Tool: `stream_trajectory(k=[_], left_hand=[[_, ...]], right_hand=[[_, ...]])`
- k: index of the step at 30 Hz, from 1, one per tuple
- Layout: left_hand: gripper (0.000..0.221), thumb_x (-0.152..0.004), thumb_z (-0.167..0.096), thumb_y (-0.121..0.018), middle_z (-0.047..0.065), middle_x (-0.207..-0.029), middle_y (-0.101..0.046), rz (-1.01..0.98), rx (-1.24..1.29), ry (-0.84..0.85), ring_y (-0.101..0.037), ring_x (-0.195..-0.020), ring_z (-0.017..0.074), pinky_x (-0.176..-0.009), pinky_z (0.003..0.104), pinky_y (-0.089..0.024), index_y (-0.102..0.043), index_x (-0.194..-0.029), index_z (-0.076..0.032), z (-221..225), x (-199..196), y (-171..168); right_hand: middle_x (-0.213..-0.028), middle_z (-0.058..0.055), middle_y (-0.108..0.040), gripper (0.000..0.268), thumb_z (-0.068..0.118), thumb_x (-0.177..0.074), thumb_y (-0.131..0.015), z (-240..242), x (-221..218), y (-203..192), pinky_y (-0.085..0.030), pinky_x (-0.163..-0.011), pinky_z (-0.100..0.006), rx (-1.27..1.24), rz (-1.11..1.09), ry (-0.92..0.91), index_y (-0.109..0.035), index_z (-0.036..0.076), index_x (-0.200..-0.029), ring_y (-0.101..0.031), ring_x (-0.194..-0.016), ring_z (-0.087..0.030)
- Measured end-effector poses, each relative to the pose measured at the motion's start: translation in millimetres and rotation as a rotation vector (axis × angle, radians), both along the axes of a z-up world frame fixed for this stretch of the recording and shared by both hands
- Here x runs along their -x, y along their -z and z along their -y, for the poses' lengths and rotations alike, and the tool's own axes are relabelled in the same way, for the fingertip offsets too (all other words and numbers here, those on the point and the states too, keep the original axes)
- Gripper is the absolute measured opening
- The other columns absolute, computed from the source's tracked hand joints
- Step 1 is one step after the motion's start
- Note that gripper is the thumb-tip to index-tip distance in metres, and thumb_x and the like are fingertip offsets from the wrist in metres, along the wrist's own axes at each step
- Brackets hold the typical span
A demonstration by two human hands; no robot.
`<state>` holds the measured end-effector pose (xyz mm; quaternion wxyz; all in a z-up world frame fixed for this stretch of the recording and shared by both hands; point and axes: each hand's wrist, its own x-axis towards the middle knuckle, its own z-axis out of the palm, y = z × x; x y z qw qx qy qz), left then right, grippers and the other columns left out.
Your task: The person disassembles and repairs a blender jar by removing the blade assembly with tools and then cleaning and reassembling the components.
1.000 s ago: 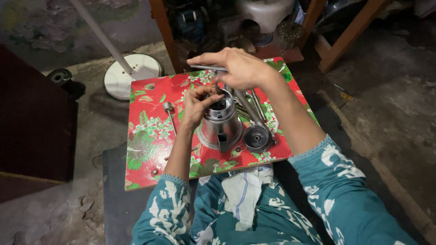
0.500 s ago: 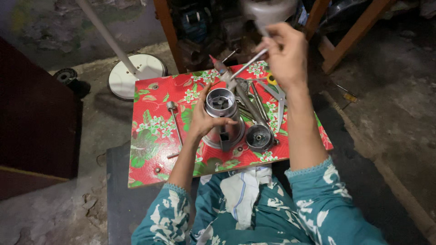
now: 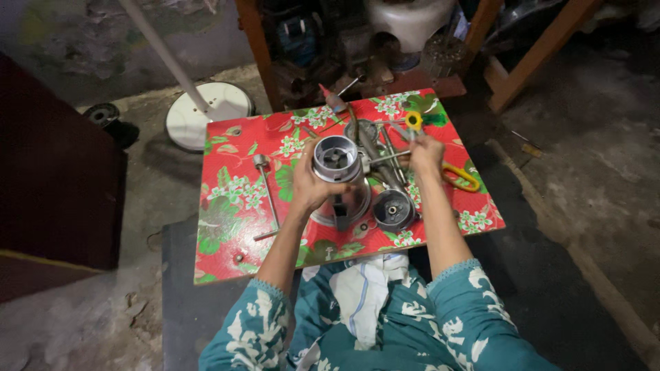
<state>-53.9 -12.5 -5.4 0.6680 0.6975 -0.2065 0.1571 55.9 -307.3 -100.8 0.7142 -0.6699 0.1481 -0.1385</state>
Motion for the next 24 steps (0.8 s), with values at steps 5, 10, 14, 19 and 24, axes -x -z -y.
stream_trajectory(k=[5, 10, 14, 19, 24], left_hand=[[0.101, -0.045, -0.014, -0.098, 0.006, -0.121, -0.067, 0.025, 0.000, -0.031, -0.066, -0.115, 0.0185, -0.106, 0.033, -0.052, -0.053, -0.135, -0.002, 7.4, 9.0, -5.7], [0.091, -0.049, -0.017, -0.095, 0.010, -0.119, -0.070, 0.161, -0.193, -0.126, -0.069, -0.113, 0.0248, -0.104, 0.035, -0.053, -0.060, -0.132, -0.004, 6.7, 22.6, -39.3], [0.085, -0.052, -0.020, -0.089, 0.009, -0.121, -0.071, 0.239, -0.389, -0.221, -0.069, -0.117, 0.0286, -0.106, 0.040, -0.054, -0.062, -0.132, -0.012, 11.9, 34.7, -70.4], [0.094, -0.056, -0.024, -0.092, 0.006, -0.145, -0.056, 0.664, -0.747, -0.183, -0.047, -0.140, 0.0319, -0.118, 0.065, -0.028, -0.054, -0.141, -0.018, 27.2, 51.4, -71.3], [0.075, -0.081, -0.027, -0.082, 0.001, -0.160, -0.044, 1.035, -1.118, -0.320, -0.038, -0.153, 0.0264, -0.129, 0.059, -0.024, -0.050, -0.148, -0.029, 25.7, 46.3, -47.0]], right_hand=[[-0.090, -0.019, -0.075, 0.026, 0.017, -0.088, -0.075, 8.5, 13.4, -0.2, -0.058, -0.070, -0.044, 0.605, -0.115, 0.001, -0.074, -0.002, -0.107, -0.073, -0.077, -0.030], [-0.103, -0.028, -0.072, 0.043, 0.024, -0.084, -0.082, -19.8, 56.2, -30.7, -0.054, -0.082, -0.050, 1.046, 0.297, 0.108, -0.071, -0.003, -0.116, -0.069, -0.094, -0.043], [-0.104, -0.019, -0.077, 0.045, 0.039, -0.095, -0.069, -46.7, 87.5, -65.9, -0.056, -0.085, -0.040, 0.702, 0.198, -0.059, -0.071, 0.000, -0.118, -0.073, -0.096, -0.028], [-0.112, -0.012, -0.072, 0.075, 0.066, -0.101, -0.047, -49.8, 83.4, -87.6, -0.055, -0.082, -0.031, -0.138, 0.106, -0.509, -0.068, -0.001, -0.126, -0.069, -0.099, -0.019], [-0.126, -0.006, -0.072, 0.085, 0.076, -0.090, -0.037, -54.8, 79.7, -104.5, -0.057, -0.080, -0.032, -0.313, -0.086, -0.743, -0.060, 0.009, -0.136, -0.071, -0.106, -0.015]])
